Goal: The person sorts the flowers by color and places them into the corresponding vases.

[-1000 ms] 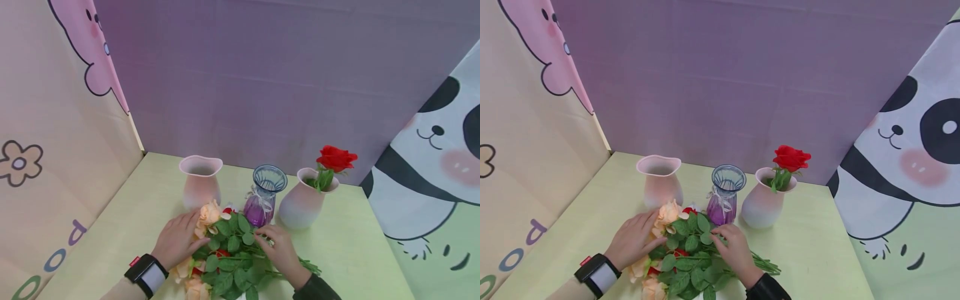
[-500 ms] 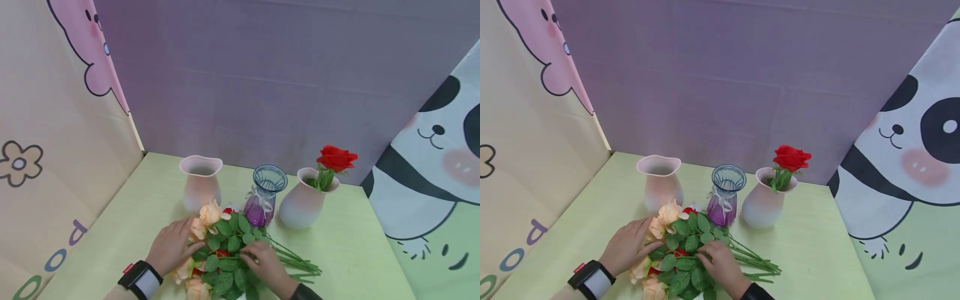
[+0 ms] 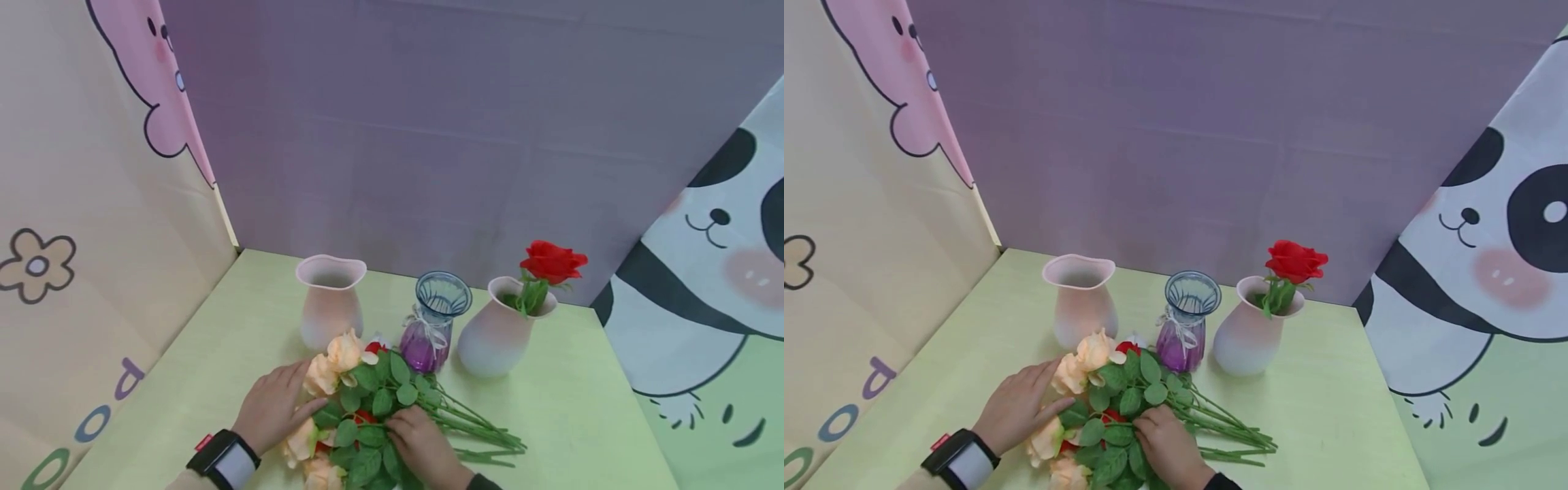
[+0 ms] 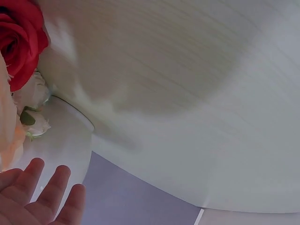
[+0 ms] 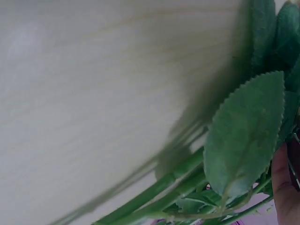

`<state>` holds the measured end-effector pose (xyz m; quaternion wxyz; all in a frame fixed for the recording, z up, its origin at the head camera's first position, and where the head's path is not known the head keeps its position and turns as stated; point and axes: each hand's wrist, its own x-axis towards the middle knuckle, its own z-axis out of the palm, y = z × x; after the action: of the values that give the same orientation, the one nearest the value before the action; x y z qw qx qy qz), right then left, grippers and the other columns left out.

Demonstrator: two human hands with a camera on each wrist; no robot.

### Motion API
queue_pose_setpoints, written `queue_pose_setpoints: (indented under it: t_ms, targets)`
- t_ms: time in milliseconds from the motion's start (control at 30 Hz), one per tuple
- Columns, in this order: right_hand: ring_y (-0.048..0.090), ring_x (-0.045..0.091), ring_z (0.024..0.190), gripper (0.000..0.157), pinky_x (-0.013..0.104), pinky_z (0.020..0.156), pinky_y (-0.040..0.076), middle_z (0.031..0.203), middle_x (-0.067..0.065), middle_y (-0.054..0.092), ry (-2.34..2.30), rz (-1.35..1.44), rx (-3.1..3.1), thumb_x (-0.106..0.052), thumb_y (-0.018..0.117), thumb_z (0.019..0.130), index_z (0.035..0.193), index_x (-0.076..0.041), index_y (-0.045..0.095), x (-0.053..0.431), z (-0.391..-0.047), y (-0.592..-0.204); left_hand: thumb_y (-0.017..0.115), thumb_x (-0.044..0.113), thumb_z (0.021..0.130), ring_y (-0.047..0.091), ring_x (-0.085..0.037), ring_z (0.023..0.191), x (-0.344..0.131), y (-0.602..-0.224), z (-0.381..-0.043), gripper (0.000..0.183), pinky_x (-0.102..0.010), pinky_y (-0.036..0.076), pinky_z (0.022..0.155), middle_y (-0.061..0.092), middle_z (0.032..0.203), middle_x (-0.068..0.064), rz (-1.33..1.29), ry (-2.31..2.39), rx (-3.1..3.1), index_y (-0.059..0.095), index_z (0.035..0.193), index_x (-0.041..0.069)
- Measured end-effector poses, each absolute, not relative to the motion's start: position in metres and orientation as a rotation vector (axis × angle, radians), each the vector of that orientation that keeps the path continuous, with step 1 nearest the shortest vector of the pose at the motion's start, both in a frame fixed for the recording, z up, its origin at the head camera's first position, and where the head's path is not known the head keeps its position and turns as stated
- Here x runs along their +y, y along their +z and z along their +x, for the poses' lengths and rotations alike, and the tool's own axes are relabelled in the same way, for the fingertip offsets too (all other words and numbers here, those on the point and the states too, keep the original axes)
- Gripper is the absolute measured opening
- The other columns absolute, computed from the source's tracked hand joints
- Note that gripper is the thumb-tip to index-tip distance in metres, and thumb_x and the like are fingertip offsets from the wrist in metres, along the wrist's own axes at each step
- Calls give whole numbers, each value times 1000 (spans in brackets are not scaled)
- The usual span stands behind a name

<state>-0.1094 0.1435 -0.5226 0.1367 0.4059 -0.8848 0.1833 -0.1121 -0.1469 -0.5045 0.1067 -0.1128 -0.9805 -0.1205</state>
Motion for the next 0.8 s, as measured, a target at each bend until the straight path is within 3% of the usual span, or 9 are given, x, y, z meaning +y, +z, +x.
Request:
queue_pose_setpoints:
  t_ms: [800]
  targets:
    - [55, 8, 83, 13, 19, 72, 50, 89, -6, 60, 499, 1158, -2558, -9, 76, 84, 94, -15, 70, 138, -110, -527, 55, 64, 91, 58, -39, 122, -153, -501, -114, 79, -58, 49, 98, 60, 134, -21, -320, -398, -2906, 51, 142, 4]
